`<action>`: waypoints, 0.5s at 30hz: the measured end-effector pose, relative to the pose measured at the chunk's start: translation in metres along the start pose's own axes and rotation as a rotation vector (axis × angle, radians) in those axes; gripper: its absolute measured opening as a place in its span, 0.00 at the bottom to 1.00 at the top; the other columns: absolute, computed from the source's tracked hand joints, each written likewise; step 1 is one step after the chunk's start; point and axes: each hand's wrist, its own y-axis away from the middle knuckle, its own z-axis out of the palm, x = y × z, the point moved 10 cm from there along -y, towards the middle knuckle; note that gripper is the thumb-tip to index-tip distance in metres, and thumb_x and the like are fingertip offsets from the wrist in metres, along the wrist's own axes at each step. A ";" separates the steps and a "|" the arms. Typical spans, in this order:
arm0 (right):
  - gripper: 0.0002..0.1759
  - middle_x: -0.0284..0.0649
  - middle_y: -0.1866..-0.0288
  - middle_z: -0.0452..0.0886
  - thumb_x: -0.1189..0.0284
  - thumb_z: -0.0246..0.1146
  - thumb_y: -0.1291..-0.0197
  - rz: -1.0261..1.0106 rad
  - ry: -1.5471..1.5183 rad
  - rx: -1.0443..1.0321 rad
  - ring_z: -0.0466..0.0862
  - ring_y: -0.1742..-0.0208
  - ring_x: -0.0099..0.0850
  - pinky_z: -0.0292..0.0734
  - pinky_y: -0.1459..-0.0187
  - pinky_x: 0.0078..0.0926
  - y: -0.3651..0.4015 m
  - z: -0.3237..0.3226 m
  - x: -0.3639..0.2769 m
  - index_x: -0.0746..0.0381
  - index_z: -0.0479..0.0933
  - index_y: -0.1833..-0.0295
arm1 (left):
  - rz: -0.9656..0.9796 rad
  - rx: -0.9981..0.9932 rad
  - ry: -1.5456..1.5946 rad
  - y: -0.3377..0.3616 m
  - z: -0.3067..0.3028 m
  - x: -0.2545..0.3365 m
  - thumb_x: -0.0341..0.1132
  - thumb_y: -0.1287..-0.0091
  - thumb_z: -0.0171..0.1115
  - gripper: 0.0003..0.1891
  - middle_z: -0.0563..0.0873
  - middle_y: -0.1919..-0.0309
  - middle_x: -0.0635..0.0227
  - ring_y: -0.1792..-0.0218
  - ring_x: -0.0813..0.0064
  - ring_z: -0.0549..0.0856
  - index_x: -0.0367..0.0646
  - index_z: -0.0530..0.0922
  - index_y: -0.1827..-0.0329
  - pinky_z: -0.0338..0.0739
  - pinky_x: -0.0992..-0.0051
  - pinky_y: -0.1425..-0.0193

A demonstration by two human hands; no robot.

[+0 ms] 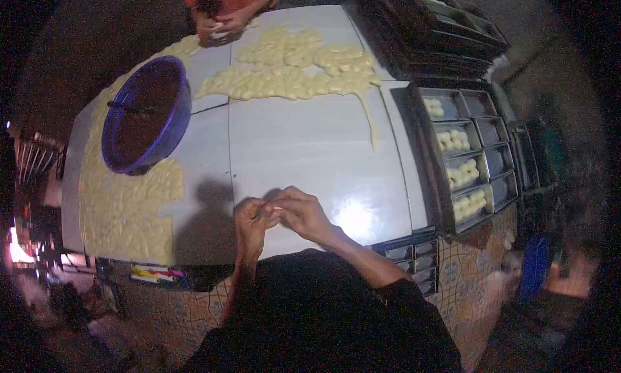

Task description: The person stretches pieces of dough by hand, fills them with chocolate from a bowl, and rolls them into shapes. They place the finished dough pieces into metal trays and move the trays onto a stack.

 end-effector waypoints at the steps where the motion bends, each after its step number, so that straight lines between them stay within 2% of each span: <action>1: 0.10 0.41 0.57 0.80 0.71 0.64 0.38 0.107 0.004 0.012 0.80 0.56 0.32 0.76 0.57 0.27 0.006 -0.009 0.010 0.65 0.82 0.55 | -0.025 0.052 0.055 0.002 0.009 -0.004 0.31 0.34 0.65 0.09 0.83 0.64 0.66 0.63 0.76 0.83 0.32 0.80 0.60 0.83 0.78 0.61; 2: 0.10 0.40 0.59 0.80 0.70 0.62 0.36 0.213 0.000 0.019 0.80 0.57 0.31 0.76 0.58 0.27 0.011 -0.018 0.021 0.66 0.83 0.57 | -0.051 0.112 0.108 0.005 0.014 -0.009 0.31 0.35 0.66 0.09 0.83 0.65 0.66 0.65 0.77 0.83 0.32 0.80 0.61 0.83 0.78 0.63; 3: 0.15 0.43 0.55 0.79 0.67 0.61 0.34 0.235 0.037 -0.041 0.80 0.57 0.30 0.76 0.60 0.26 0.015 -0.022 0.030 0.63 0.78 0.46 | -0.048 0.038 -0.080 0.005 0.022 -0.013 0.30 0.36 0.67 0.09 0.83 0.61 0.65 0.64 0.77 0.83 0.32 0.79 0.61 0.82 0.79 0.62; 6: 0.26 0.47 0.49 0.76 0.65 0.60 0.33 0.159 0.105 0.106 0.79 0.58 0.29 0.78 0.62 0.27 0.018 -0.052 0.029 0.58 0.66 0.32 | 0.020 -0.071 -0.330 -0.001 0.043 -0.020 0.26 0.38 0.66 0.08 0.80 0.55 0.62 0.57 0.77 0.82 0.32 0.78 0.60 0.82 0.78 0.59; 7: 0.34 0.49 0.44 0.71 0.63 0.58 0.32 0.399 -0.238 -0.096 0.79 0.58 0.30 0.79 0.62 0.27 0.027 -0.036 0.063 0.55 0.53 0.25 | 0.213 -0.092 -0.236 0.000 0.057 0.002 0.22 0.41 0.66 0.08 0.77 0.50 0.60 0.52 0.77 0.80 0.33 0.79 0.59 0.80 0.80 0.59; 8: 0.32 0.49 0.40 0.70 0.65 0.55 0.31 0.503 -0.457 -0.396 0.80 0.57 0.30 0.79 0.60 0.26 0.042 -0.014 0.090 0.55 0.54 0.25 | 0.307 -0.127 -0.327 0.004 0.070 0.019 0.22 0.42 0.66 0.12 0.77 0.50 0.61 0.51 0.75 0.80 0.34 0.78 0.55 0.80 0.78 0.57; 9: 0.31 0.48 0.40 0.71 0.67 0.55 0.31 0.556 -0.522 -0.401 0.80 0.57 0.30 0.79 0.60 0.25 0.044 -0.021 0.082 0.55 0.55 0.25 | 0.401 -0.157 -0.418 0.010 0.084 0.041 0.21 0.43 0.67 0.16 0.76 0.49 0.61 0.50 0.74 0.79 0.35 0.77 0.52 0.79 0.75 0.55; 10: 0.30 0.47 0.39 0.72 0.70 0.56 0.32 0.608 -0.592 -0.405 0.80 0.58 0.29 0.79 0.61 0.24 0.048 -0.023 0.073 0.55 0.57 0.26 | 0.539 -0.221 -0.633 0.013 0.095 0.046 0.22 0.45 0.68 0.23 0.75 0.46 0.62 0.45 0.70 0.77 0.38 0.73 0.45 0.77 0.69 0.49; 11: 0.26 0.43 0.39 0.76 0.75 0.57 0.34 0.365 -0.415 -0.276 0.82 0.58 0.30 0.80 0.57 0.26 0.034 -0.041 0.077 0.57 0.66 0.31 | 0.697 -0.263 -0.830 0.018 0.105 0.050 0.23 0.47 0.69 0.31 0.74 0.44 0.63 0.39 0.66 0.74 0.41 0.68 0.38 0.74 0.62 0.42; 12: 0.24 0.41 0.43 0.80 0.80 0.60 0.42 0.227 -0.148 -0.104 0.83 0.55 0.33 0.79 0.51 0.29 0.023 -0.067 0.070 0.59 0.74 0.37 | 0.200 -0.116 -0.176 0.007 0.081 0.015 0.25 0.47 0.69 0.36 0.72 0.39 0.63 0.33 0.63 0.68 0.44 0.64 0.34 0.66 0.54 0.34; 14: 0.27 0.43 0.45 0.82 0.83 0.60 0.49 0.068 0.204 0.031 0.82 0.48 0.38 0.76 0.43 0.31 0.009 -0.101 0.088 0.60 0.76 0.40 | 0.244 0.076 -0.095 -0.005 0.059 -0.007 0.27 0.45 0.67 0.33 0.71 0.37 0.62 0.31 0.63 0.66 0.44 0.65 0.35 0.65 0.52 0.34; 15: 0.29 0.45 0.39 0.77 0.86 0.57 0.49 0.241 0.111 -0.040 0.78 0.43 0.33 0.75 0.45 0.27 0.010 -0.102 0.129 0.62 0.75 0.38 | 0.215 0.118 -0.139 -0.008 0.058 -0.002 0.26 0.42 0.63 0.27 0.74 0.39 0.60 0.35 0.64 0.71 0.41 0.68 0.37 0.67 0.57 0.34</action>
